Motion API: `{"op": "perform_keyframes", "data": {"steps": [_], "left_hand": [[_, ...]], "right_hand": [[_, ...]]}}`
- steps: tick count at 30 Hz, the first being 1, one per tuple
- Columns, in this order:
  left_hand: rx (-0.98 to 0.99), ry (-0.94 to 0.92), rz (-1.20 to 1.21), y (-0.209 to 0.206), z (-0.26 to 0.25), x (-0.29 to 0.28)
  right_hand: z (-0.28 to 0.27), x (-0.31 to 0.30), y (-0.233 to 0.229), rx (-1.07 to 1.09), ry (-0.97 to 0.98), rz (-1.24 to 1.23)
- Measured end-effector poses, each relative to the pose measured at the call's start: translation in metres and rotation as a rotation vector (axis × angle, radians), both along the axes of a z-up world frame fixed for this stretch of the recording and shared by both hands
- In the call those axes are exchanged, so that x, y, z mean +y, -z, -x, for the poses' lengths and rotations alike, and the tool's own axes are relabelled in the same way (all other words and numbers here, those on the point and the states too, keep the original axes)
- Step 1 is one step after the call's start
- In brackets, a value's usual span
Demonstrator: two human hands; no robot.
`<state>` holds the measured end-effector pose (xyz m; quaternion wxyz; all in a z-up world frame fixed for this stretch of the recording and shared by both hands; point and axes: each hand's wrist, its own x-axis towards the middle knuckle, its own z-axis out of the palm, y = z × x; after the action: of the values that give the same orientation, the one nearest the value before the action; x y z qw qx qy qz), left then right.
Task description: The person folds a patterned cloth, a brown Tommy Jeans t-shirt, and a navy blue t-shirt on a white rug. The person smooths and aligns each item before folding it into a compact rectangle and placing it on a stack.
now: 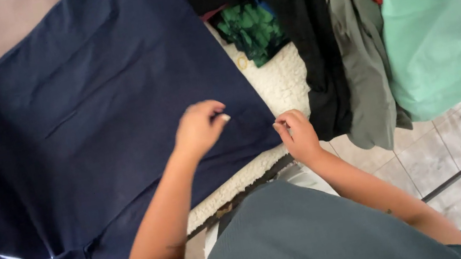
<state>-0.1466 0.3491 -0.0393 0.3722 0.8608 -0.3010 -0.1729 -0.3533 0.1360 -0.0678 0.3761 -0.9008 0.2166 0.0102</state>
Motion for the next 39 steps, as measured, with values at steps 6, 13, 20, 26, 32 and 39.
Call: {"op": "perform_keyframes", "data": {"steps": [6, 13, 20, 26, 32, 39], "left_hand": [[0.003, 0.285, -0.347, 0.036, 0.041, -0.043], [-0.085, 0.274, -0.303, 0.054, 0.027, -0.059], [-0.457, 0.394, -0.399, 0.056, 0.034, -0.052], [-0.579, 0.352, -0.357, 0.047, 0.026, -0.052], [-0.216, 0.379, -0.421, 0.019, 0.02, -0.032], [-0.36, 0.141, -0.456, 0.04, 0.062, 0.155]], "right_hand": [[0.019, 0.002, -0.003, 0.212, 0.022, -0.17], [0.028, -0.005, 0.023, 0.225, 0.026, -0.138], [0.013, 0.012, 0.003, 0.26, 0.027, 0.106], [0.018, 0.012, 0.013, 0.186, -0.117, 0.373], [0.023, 0.014, 0.028, 0.167, -0.11, 0.414], [0.022, 0.014, 0.032, 0.242, -0.082, 0.318]]}}
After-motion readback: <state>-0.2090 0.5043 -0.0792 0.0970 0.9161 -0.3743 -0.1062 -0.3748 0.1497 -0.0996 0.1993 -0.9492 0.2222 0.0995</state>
